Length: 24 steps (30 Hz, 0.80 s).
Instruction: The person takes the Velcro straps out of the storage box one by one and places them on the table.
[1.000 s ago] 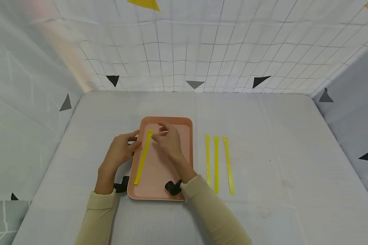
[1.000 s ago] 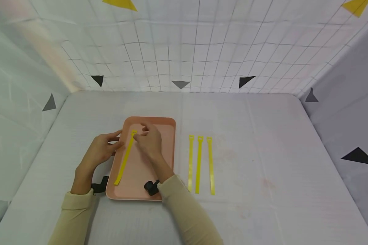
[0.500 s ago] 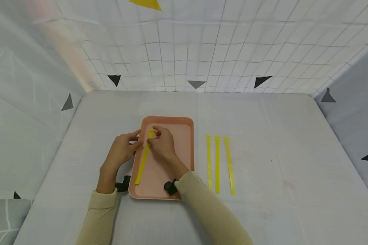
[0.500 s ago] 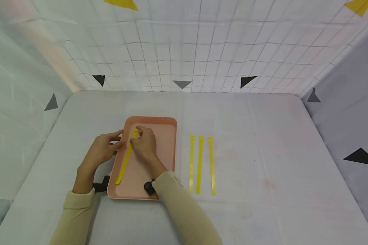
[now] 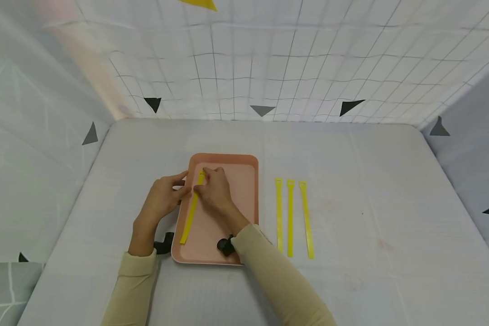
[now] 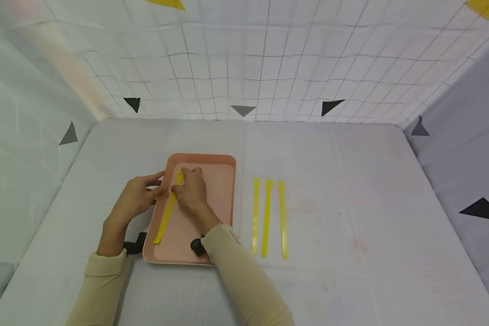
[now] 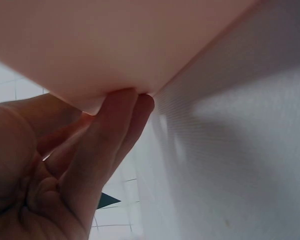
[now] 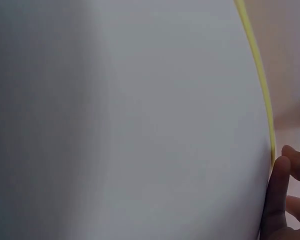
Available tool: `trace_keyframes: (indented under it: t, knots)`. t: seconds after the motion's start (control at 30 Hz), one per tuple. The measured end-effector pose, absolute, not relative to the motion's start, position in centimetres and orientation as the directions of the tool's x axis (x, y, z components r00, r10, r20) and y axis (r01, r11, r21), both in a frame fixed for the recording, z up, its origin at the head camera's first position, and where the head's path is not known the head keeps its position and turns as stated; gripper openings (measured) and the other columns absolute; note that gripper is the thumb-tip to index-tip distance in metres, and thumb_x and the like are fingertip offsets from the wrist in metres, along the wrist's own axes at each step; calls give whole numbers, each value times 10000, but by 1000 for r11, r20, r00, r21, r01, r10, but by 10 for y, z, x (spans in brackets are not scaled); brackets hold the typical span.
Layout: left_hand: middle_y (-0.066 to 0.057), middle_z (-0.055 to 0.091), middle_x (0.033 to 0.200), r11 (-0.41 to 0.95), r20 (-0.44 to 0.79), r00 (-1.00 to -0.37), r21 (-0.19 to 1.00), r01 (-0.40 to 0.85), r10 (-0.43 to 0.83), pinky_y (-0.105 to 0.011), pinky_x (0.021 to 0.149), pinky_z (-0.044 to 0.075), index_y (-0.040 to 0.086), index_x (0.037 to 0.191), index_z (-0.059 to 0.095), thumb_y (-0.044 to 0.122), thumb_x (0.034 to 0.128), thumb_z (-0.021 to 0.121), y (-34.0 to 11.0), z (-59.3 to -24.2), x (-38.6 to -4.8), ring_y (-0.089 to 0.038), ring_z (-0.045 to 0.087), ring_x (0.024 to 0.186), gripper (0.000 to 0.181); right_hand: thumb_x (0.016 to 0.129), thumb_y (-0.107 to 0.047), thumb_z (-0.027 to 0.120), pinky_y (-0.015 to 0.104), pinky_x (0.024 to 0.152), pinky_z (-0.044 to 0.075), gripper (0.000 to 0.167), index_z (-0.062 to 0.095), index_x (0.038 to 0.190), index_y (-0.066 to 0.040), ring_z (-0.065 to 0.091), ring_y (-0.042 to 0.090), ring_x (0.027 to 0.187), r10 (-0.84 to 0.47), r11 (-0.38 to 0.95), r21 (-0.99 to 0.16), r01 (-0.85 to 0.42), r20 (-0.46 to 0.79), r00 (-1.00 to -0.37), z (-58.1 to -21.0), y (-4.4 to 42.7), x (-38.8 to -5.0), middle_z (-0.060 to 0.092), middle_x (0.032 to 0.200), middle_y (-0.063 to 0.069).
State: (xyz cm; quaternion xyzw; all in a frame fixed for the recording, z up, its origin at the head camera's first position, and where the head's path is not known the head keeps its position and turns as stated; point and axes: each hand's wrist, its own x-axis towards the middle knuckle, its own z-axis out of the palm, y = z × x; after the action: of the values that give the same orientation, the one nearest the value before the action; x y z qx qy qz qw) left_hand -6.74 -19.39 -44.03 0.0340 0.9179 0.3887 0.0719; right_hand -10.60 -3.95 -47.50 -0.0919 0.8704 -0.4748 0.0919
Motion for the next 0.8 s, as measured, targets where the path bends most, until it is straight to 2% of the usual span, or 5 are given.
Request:
trace_keyframes:
  t: [0.2, 0.37, 0.63, 0.8]
  knots:
    - [-299, 611, 1233, 691, -107, -987, 723, 6, 120, -351, 644, 596, -4, 1467, 445, 117, 993, 616, -195, -441, -67, -317, 720, 859, 518, 894, -106, 749, 245, 723, 469, 532, 560, 1372, 31, 504, 216, 867, -291, 636, -759, -139, -70, -954, -474, -42, -107, 497, 1188, 199]
    - [-285, 618, 1232, 689, -111, -987, 725, 1, 118, -339, 641, 597, 10, 1472, 446, 124, 996, 611, -194, -443, -68, -319, 718, 878, 516, 887, -109, 757, 243, 745, 500, 540, 560, 1368, 38, 537, 219, 870, -300, 662, -735, -145, -82, -951, -471, -41, -108, 493, 1210, 201]
    - [-271, 625, 1229, 698, -121, -988, 716, -16, 101, -345, 643, 598, 24, 1474, 450, 136, 998, 606, -193, -442, -69, -307, 719, 871, 513, 882, -95, 754, 271, 800, 503, 313, 699, 1171, 10, 548, 214, 922, -309, 667, -728, -159, -76, -948, -471, -39, -109, 543, 1092, 134]
    - [-277, 621, 1235, 710, -125, -988, 704, -21, 95, -357, 652, 597, 24, 1475, 449, 147, 999, 608, -192, -441, -68, -288, 722, 828, 516, 873, -60, 750, 243, 712, 469, 248, 707, 1104, 16, 513, 190, 836, -311, 628, -761, -161, -57, -949, -472, -36, -107, 539, 996, 100]
